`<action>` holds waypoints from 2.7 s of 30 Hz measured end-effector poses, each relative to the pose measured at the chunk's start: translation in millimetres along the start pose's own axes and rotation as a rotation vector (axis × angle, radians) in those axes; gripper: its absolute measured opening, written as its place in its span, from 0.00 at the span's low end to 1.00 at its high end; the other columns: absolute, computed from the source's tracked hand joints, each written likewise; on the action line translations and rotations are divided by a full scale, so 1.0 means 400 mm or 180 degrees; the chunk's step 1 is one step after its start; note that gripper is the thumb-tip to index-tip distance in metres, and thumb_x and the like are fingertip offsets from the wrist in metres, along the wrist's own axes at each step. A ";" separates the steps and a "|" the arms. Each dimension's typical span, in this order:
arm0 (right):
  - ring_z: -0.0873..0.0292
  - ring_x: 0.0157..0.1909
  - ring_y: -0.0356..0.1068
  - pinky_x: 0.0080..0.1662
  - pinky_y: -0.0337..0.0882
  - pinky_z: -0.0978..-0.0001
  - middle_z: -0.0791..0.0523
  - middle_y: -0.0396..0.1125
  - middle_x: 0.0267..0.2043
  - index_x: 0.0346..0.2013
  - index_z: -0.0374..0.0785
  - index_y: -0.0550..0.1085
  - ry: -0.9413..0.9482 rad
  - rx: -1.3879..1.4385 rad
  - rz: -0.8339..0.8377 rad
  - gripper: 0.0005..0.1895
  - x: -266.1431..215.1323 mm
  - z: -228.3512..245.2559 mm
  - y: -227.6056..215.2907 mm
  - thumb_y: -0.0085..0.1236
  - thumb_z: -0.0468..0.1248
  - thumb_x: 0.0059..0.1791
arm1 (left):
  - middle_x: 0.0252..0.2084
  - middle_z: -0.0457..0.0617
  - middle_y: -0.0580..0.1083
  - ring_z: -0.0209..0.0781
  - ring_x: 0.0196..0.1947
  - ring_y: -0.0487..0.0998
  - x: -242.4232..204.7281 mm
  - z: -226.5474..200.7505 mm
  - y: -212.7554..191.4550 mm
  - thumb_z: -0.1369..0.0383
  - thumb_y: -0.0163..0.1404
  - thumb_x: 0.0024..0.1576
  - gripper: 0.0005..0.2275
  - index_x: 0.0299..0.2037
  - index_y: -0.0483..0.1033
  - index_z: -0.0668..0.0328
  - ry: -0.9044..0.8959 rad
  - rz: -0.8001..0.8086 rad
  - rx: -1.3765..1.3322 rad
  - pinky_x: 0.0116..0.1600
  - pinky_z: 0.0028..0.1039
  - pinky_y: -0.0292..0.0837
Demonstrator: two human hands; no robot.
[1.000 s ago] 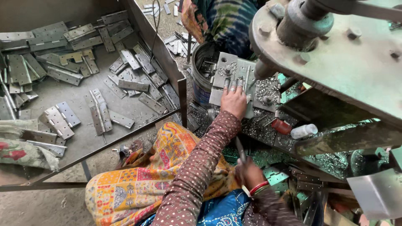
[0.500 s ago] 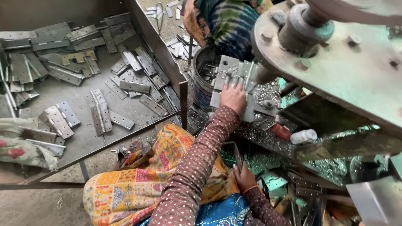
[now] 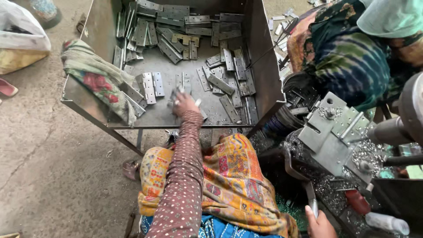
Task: The person sits on the floor and repeatedly places metal hinge pieces into a manual punching machine. They operate the lever to punch holes, then remove the finished pieces and place them into a metal bin.
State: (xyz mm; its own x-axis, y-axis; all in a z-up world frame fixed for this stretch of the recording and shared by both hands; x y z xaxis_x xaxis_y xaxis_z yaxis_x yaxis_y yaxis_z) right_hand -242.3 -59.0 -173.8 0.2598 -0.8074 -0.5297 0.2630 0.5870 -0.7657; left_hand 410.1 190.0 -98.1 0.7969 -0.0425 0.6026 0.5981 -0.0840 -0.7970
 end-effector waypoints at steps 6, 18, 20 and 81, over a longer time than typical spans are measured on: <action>0.50 0.20 0.74 0.31 0.72 0.58 0.47 0.71 0.17 0.40 0.32 0.75 -0.0007 -0.0139 -0.0098 0.32 -0.018 -0.006 -0.008 0.47 0.62 0.51 | 0.47 0.58 0.74 0.56 0.45 0.78 -0.110 0.041 0.174 0.70 0.55 0.62 0.13 0.53 0.69 0.65 0.0530 0.1084 -0.0728 0.48 0.44 0.76; 0.50 0.16 0.70 0.26 0.70 0.56 0.47 0.70 0.21 0.39 0.32 0.72 0.0120 0.0302 0.0006 0.30 -0.166 0.136 -0.047 0.46 0.60 0.52 | 0.47 0.64 0.78 0.58 0.49 0.81 -0.081 0.050 0.021 0.68 0.66 0.45 0.29 0.54 0.66 0.72 -0.1177 0.2400 -0.2857 0.54 0.38 0.76; 0.47 0.20 0.73 0.29 0.71 0.54 0.46 0.72 0.24 0.41 0.34 0.72 0.0081 0.0164 -0.0081 0.30 -0.146 0.140 -0.043 0.45 0.61 0.51 | 0.47 0.65 0.78 0.59 0.48 0.79 -0.061 -0.017 -0.093 0.66 0.68 0.45 0.29 0.53 0.68 0.72 -0.0729 0.2144 -0.3212 0.54 0.38 0.74; 0.36 0.33 0.73 0.36 0.71 0.46 0.41 0.72 0.28 0.39 0.36 0.69 -0.0574 0.0050 -0.0606 0.27 -0.081 0.052 0.088 0.48 0.60 0.52 | 0.66 0.51 0.70 0.46 0.64 0.69 -0.545 -0.848 -0.750 0.68 0.49 0.53 0.14 0.48 0.81 0.55 0.3892 0.1510 -0.2432 0.71 0.51 0.50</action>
State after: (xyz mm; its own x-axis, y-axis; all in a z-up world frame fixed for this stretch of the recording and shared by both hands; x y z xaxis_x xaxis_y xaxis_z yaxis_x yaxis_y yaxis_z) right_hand -222.0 -11.1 -176.0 0.3654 -0.8805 -0.3019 0.3371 0.4275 -0.8388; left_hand 28.2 -113.3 23.9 0.1099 -0.9556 0.2735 -0.1778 -0.2896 -0.9405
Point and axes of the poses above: each hand's wrist, its own x-axis towards the middle knuckle, its own y-axis out of the palm, z = x × y, the point moved 8 cm from there along x, towards the middle knuckle
